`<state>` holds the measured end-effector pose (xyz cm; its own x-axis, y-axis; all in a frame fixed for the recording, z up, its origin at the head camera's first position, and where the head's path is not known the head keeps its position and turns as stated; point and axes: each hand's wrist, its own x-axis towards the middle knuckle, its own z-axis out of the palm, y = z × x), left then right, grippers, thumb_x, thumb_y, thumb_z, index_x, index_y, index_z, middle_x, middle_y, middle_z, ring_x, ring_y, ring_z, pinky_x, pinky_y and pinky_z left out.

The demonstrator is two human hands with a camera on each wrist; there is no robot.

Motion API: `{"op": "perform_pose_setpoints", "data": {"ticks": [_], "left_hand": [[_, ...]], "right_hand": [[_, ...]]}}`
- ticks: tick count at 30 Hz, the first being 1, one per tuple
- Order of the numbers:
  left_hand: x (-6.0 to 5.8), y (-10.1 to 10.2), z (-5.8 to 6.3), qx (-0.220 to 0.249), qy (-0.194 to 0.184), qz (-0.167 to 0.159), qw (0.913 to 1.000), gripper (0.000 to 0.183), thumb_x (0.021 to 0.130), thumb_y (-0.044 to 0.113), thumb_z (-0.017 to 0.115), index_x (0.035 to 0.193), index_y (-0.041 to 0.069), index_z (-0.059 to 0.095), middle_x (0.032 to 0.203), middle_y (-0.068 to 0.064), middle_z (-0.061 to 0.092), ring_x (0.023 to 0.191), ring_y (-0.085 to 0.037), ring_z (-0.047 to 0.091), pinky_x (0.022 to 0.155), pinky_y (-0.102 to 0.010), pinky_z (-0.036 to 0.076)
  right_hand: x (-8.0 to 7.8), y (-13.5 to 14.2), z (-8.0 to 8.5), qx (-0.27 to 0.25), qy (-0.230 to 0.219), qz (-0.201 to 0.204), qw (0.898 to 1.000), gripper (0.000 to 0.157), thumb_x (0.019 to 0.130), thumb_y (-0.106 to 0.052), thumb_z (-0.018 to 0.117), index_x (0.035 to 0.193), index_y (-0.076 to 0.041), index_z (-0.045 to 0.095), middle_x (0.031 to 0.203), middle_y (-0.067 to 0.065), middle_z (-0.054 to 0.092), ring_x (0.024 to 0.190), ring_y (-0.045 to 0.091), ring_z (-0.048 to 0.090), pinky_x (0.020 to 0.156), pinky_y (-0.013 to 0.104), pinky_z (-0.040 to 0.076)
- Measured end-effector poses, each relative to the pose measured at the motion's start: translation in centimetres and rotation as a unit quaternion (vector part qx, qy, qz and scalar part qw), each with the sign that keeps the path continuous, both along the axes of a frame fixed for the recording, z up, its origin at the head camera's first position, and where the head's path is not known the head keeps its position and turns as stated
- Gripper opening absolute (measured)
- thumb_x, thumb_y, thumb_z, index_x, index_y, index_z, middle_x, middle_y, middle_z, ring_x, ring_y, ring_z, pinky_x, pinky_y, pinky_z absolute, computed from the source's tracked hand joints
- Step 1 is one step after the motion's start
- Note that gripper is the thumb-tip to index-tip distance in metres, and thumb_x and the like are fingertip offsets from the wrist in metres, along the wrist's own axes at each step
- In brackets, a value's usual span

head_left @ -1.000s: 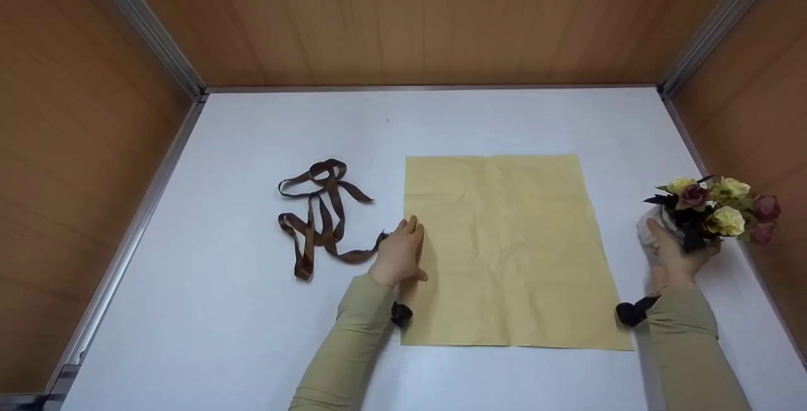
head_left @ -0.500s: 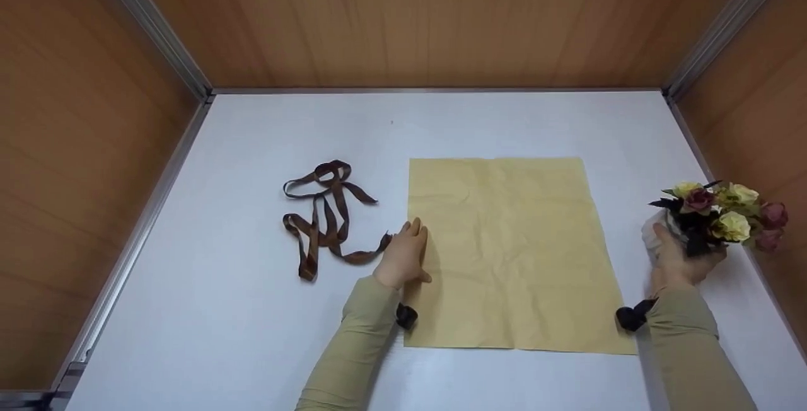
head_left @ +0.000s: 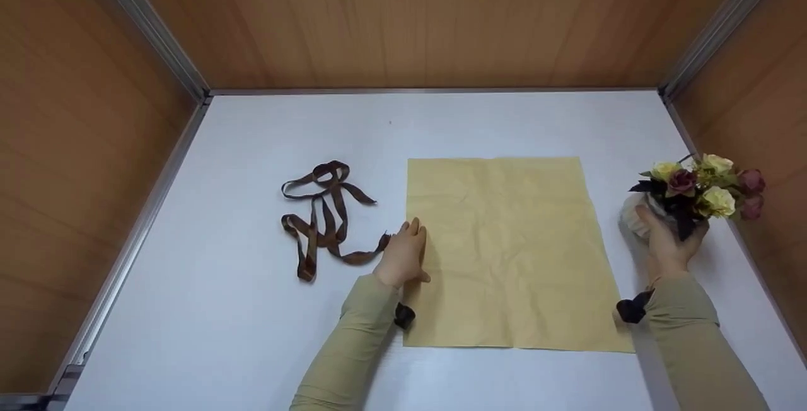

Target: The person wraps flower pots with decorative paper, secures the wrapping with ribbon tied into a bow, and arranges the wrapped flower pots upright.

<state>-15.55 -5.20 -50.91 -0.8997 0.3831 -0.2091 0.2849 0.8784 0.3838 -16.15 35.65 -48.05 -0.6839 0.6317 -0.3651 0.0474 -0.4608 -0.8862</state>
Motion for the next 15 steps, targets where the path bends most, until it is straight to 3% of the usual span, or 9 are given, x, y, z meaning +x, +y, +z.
{"op": "perform_pose_setpoints", "data": {"ticks": [3,6,9,11,15], "left_hand": [[0.0,0.0,0.0,-0.005,0.0,0.0,1.0,0.097,0.063,0.025,0.089,0.139,-0.008,0.038,0.148,-0.027,0.031,0.136,-0.044,0.03,0.106,-0.053,0.035],[-0.1,0.0,0.0,-0.005,-0.001,0.001,1.0,0.098,0.063,0.024,0.089,0.139,-0.009,0.038,0.148,-0.028,0.031,0.136,-0.045,0.03,0.106,-0.053,0.034],[-0.1,0.0,0.1,-0.003,-0.003,0.003,1.0,0.098,0.063,0.024,0.089,0.139,-0.008,0.038,0.148,-0.028,0.03,0.136,-0.045,0.03,0.106,-0.054,0.034],[0.0,0.0,0.2,-0.001,-0.005,0.005,1.0,0.098,0.063,0.024,0.089,0.14,-0.008,0.038,0.148,-0.028,0.03,0.136,-0.045,0.029,0.106,-0.055,0.034],[0.0,0.1,0.2,-0.002,-0.007,0.004,1.0,0.098,0.063,0.024,0.089,0.14,-0.008,0.038,0.149,-0.027,0.03,0.136,-0.045,0.029,0.106,-0.055,0.034]], "right_hand": [[-0.1,-1.1,0.5,0.02,-0.025,0.058,0.998,0.107,0.076,-0.002,0.076,0.148,-0.04,0.006,0.153,-0.017,0.018,0.136,-0.002,0.02,0.108,0.023,0.03],[-0.2,-2.2,0.7,0.098,-0.051,0.122,0.986,0.107,0.079,-0.013,0.076,0.15,-0.035,0.0,0.156,-0.014,0.015,0.138,-0.002,0.017,0.113,0.02,0.021],[-0.5,-3.4,0.5,0.169,-0.047,0.193,0.966,0.1,0.08,-0.017,0.076,0.15,-0.028,0.007,0.154,-0.01,0.022,0.137,0.003,0.023,0.113,0.022,0.021],[-0.7,-4.1,0.2,0.2,-0.017,0.237,0.95,0.084,0.079,-0.014,0.077,0.144,-0.026,0.025,0.143,-0.009,0.04,0.129,0.005,0.036,0.107,0.019,0.029],[-1.1,-5.3,0.1,0.261,-0.025,0.328,0.908,0.083,0.08,-0.021,0.076,0.146,-0.018,0.026,0.144,-0.001,0.04,0.129,0.012,0.036,0.108,0.026,0.031]]}}
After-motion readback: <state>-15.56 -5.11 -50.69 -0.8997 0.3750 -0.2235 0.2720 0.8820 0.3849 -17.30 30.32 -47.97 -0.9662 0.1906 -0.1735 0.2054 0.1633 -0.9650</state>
